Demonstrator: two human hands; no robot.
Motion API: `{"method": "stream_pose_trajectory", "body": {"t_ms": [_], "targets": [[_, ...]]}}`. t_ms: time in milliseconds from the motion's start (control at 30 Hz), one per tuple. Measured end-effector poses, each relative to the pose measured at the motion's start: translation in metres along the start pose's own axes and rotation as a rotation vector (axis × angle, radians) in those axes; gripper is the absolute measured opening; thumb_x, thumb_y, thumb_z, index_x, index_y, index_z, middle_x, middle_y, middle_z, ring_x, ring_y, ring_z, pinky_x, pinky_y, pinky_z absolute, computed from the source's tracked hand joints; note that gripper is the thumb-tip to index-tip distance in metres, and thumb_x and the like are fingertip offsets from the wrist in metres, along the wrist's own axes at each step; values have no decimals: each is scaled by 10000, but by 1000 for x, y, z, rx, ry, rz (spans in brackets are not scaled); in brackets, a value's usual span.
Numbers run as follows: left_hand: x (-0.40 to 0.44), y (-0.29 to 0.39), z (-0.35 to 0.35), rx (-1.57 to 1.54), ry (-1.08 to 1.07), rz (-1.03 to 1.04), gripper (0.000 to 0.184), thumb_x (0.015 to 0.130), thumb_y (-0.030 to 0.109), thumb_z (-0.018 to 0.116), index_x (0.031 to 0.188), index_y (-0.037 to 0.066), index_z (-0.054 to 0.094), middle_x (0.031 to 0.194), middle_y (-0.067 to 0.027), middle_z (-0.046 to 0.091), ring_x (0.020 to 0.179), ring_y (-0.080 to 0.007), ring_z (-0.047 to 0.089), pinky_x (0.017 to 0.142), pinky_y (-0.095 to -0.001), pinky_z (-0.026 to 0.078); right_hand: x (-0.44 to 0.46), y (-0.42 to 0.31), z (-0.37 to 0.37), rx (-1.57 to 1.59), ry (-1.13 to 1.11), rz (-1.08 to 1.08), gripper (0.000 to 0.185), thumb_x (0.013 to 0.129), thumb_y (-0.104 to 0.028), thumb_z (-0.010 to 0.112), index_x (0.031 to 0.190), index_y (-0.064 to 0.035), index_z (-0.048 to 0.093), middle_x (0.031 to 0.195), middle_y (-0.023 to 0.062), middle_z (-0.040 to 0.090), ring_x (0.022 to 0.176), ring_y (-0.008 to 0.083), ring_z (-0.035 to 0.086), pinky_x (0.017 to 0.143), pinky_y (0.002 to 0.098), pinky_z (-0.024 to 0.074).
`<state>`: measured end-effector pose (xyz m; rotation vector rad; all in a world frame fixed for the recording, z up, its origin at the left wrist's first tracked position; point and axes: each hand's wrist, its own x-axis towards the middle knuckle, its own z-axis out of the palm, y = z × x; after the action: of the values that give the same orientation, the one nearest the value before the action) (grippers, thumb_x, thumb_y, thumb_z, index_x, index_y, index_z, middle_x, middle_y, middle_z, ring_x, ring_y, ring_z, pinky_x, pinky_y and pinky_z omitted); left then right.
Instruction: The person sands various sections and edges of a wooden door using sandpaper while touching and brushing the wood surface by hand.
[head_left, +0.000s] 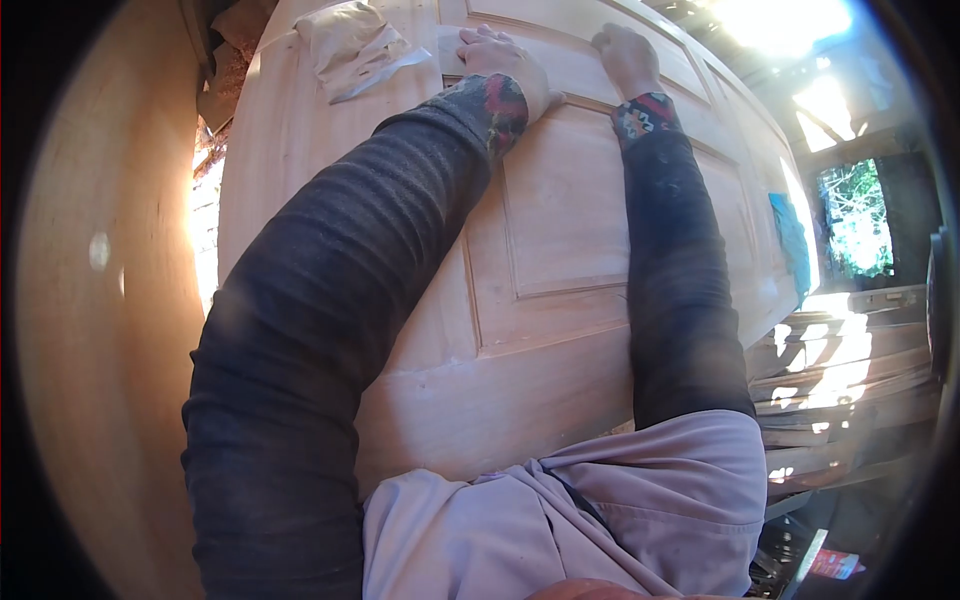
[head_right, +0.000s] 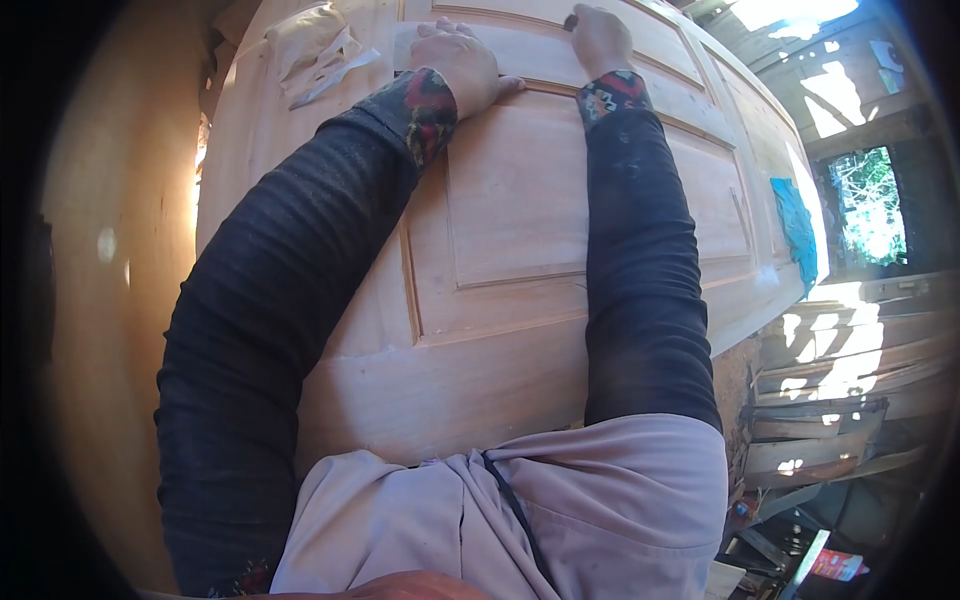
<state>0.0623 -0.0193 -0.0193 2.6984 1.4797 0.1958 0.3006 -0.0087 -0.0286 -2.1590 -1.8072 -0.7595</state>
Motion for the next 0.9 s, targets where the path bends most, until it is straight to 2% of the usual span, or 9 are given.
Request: {"method": "stream_pose_trajectory", "body": {"t_ms": [67,133,233,500,600,667,767,867,900], "targets": [[-3,0,1,-6,20,7,928,834,698,478,1373,-55,409,1441,-239,379,1357,-406,323,1127,-404,242,10,-9,14,130,59,-329,230,843,-284,553,890,-99,682,864,147,670,867,337,628,776,443,479],[0,-3,6,-14,46,52,926,837,698,470,1375,-53,406,1436,-241,384,1348,-415,334,1123,-409,252,18,-63,4,128,-65,-296,229,846,-283,552,889,-102,686,867,139,670,847,335,628,770,442,481],[5,-7,9,6,39,109,922,843,697,458,1380,-51,399,1432,-244,388,1339,-426,344,1119,-417,263,23,-91,-9,430,91,-403,199,808,-217,596,744,-29,604,753,214,589,775,407,575,710,474,457],[2,-2,9,29,57,46,908,846,695,455,1360,-55,428,1415,-251,407,1332,-433,352,1117,-422,265,4,17,9,200,-56,47,217,850,-276,559,881,-106,690,835,108,680,836,300,643,755,407,494],[2,-3,9,23,64,68,914,841,694,464,1357,-60,429,1415,-258,402,1333,-437,348,1116,-420,268,18,-6,22,-129,92,-531,206,823,-253,570,898,-113,700,882,93,699,858,272,655,773,384,499],[4,-6,7,2,44,109,919,837,692,471,1359,-63,423,1414,-262,400,1337,-434,344,1116,-418,268,21,-77,-1,440,145,-453,231,792,-255,616,715,-38,608,722,192,592,739,390,572,687,466,454],[-1,-4,8,-11,104,53,908,838,687,472,1359,-56,429,1400,-262,419,1341,-421,344,1119,-419,262,33,-93,3,459,133,-439,232,789,-257,615,716,-37,611,728,194,596,728,388,574,685,468,454],[5,-10,3,20,-35,133,918,841,689,468,1368,-60,411,1405,-259,415,1343,-411,348,1120,-411,259,34,-50,6,-282,-126,-363,182,809,-219,571,880,-110,698,867,81,699,859,264,654,774,383,497],[3,-9,1,21,-30,99,924,841,690,467,1370,-65,405,1406,-257,414,1343,-410,347,1120,-410,260,25,-25,10,14,-129,-190,182,811,-216,569,887,-112,697,862,80,699,854,262,656,771,385,497]]}}
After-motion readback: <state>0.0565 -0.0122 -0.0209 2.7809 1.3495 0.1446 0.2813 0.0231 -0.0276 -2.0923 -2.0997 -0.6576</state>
